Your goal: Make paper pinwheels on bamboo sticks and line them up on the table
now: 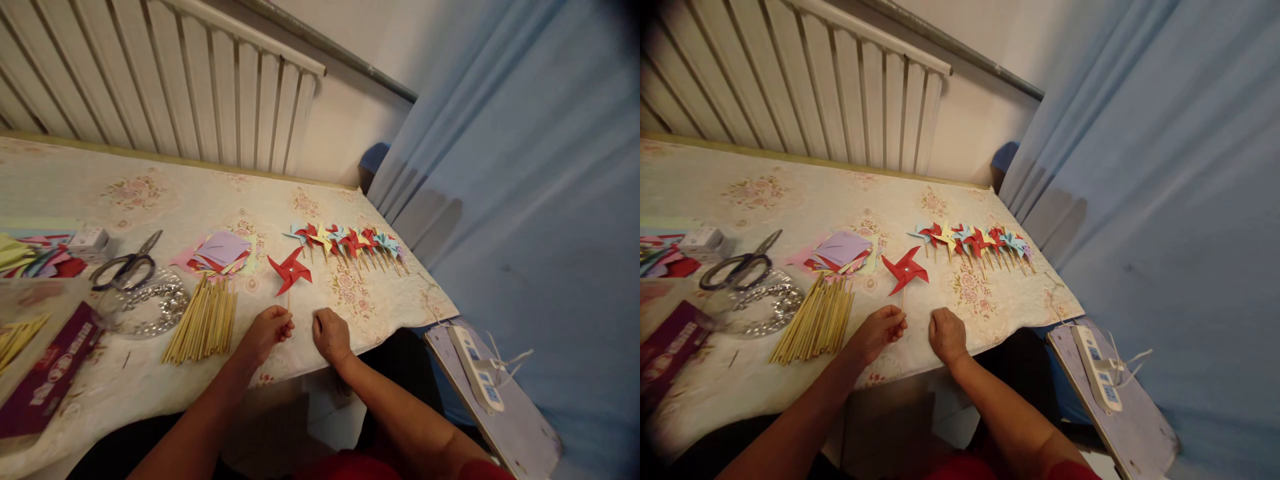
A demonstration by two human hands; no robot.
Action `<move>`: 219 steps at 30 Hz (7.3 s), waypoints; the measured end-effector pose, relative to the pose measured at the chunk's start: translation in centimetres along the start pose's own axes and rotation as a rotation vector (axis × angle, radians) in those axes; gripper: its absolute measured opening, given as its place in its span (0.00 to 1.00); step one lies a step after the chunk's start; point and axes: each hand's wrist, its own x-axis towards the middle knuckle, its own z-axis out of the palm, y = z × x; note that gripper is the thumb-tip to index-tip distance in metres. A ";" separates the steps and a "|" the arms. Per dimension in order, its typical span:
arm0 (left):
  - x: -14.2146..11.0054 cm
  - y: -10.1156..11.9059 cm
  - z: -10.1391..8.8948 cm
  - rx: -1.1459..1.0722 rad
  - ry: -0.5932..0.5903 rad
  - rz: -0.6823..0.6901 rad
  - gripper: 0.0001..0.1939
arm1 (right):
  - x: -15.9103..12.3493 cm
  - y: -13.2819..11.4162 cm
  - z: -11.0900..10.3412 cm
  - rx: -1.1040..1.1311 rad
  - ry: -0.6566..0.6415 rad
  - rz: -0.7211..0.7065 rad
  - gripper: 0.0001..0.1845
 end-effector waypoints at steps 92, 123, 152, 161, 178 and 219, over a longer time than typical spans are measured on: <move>-0.4 0.2 0.2 -0.001 0.011 -0.009 0.13 | -0.1 -0.1 -0.1 0.016 0.016 0.020 0.07; -0.6 0.5 0.4 0.007 0.019 -0.001 0.13 | 0.0 -0.1 -0.2 0.025 0.011 0.023 0.07; -0.6 0.3 0.3 -0.001 0.021 0.004 0.14 | -0.1 -0.2 -0.2 0.017 0.018 0.022 0.07; -0.6 0.3 0.3 -0.002 0.017 0.008 0.13 | -0.1 -0.1 -0.2 0.030 0.010 0.019 0.07; -0.6 0.3 0.3 0.004 0.020 0.002 0.13 | -0.1 0.0 -0.2 0.026 0.012 0.011 0.08; -0.6 0.2 0.3 0.009 0.018 0.005 0.13 | -0.1 -0.1 0.0 0.032 0.005 0.035 0.07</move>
